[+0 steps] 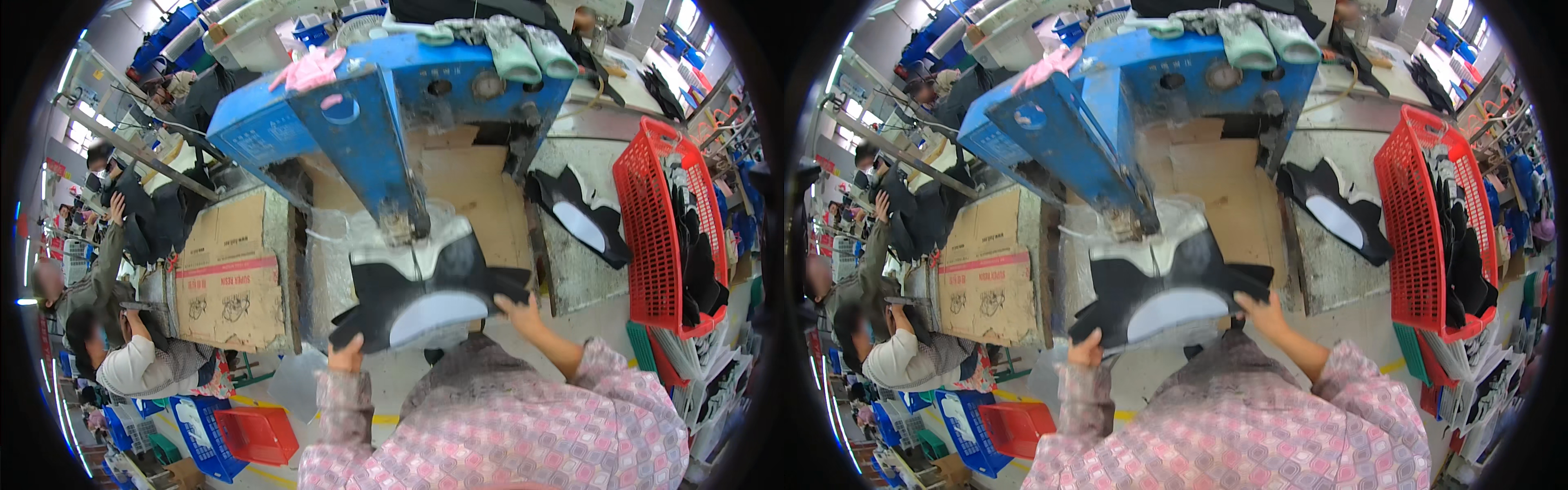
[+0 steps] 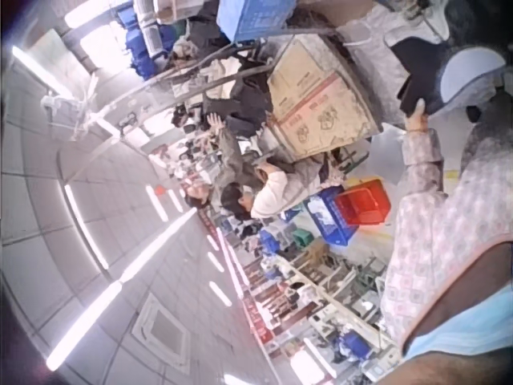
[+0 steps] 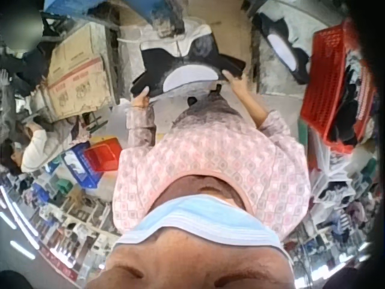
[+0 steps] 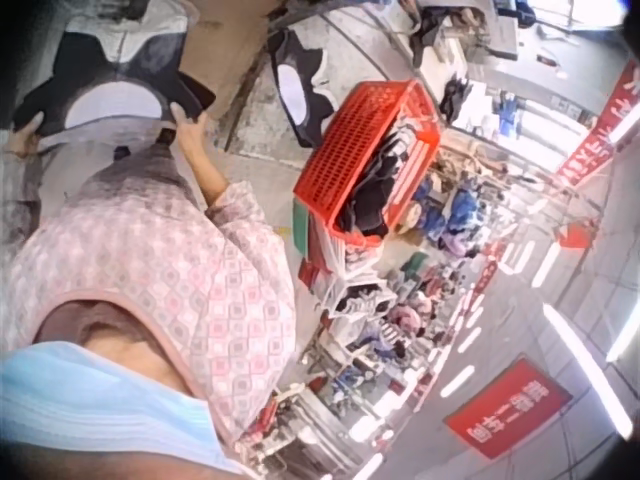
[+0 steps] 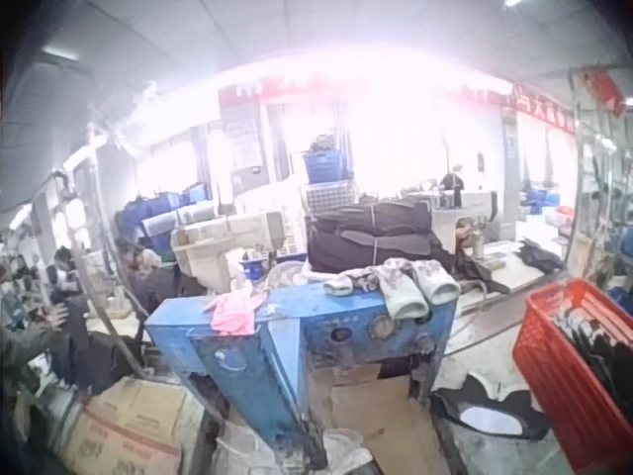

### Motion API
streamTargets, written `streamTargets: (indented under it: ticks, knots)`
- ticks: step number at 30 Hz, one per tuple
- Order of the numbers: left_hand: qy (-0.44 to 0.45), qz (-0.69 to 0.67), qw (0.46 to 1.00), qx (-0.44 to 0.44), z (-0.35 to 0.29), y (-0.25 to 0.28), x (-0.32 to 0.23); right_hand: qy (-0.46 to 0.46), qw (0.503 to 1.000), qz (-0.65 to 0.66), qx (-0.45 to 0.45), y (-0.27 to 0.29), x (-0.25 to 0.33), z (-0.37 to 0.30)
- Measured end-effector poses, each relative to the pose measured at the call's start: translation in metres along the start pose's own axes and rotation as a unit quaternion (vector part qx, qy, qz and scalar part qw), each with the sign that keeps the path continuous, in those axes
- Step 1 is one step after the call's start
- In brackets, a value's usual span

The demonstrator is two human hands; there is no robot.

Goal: The person repeatedly picks up black and white fabric pieces from a red basket, aligns them under a blue industrial sewing machine, and sews them. After each piece is sewn, it is placed back into the basket. The process is repeated for multiple pieces throughout the clip.

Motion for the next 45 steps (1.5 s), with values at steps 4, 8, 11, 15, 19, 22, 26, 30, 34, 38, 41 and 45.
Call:
streamTargets:
  ticks: [4,8,11,15,19,22,26,30,34,38,41,45]
  knots:
    - [-0.035,-0.027,0.998,-0.032,0.003,-0.002,0.001,0.000,0.990,0.072,-0.121,0.014,0.000,-0.008]
    - [-0.019,-0.005,1.000,0.020,0.004,-0.015,0.005,0.072,0.995,0.014,-0.062,0.006,0.019,-0.012]
    - [-0.030,-0.037,0.999,-0.012,0.005,-0.016,0.008,0.053,0.992,0.081,-0.085,0.012,0.021,-0.014]
    - [0.026,0.061,0.995,-0.078,0.009,-0.012,0.018,0.035,0.987,0.099,-0.118,0.025,0.021,-0.020]
    - [0.048,0.060,0.988,-0.131,0.008,-0.010,0.026,-0.057,0.976,0.095,-0.188,0.038,0.003,-0.025]
    - [0.025,-0.042,0.999,0.000,0.012,-0.031,0.030,0.022,0.987,0.064,-0.143,0.041,0.009,-0.016]
    - [0.110,0.030,0.993,-0.014,0.006,-0.039,0.042,-0.035,0.982,0.045,-0.178,0.051,-0.007,-0.033]
    - [0.041,0.026,0.999,-0.002,0.007,-0.042,0.043,-0.012,0.974,0.103,-0.204,0.068,-0.019,-0.028]
    - [0.049,0.037,0.997,-0.043,0.001,-0.035,0.059,0.007,0.976,0.075,-0.204,0.075,-0.021,-0.028]
    - [0.104,0.065,0.992,-0.008,-0.001,-0.040,0.073,0.004,0.983,0.013,-0.186,0.075,-0.019,-0.053]
    - [0.086,0.055,0.995,0.002,0.011,-0.042,0.068,0.036,0.980,0.050,-0.189,0.082,-0.015,-0.047]
    - [-0.007,0.039,0.999,-0.010,0.029,-0.041,0.052,-0.015,0.980,0.032,-0.195,0.089,-0.019,-0.002]
Point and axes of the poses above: each hand's wrist, its own z-axis towards the middle knuckle, its own y-axis out of the back of the hand, x = y × z, the point moved 6 cm from there along z, towards the middle knuckle, and after that the axes turned 13 degrees about x, right-handed, at the moved point
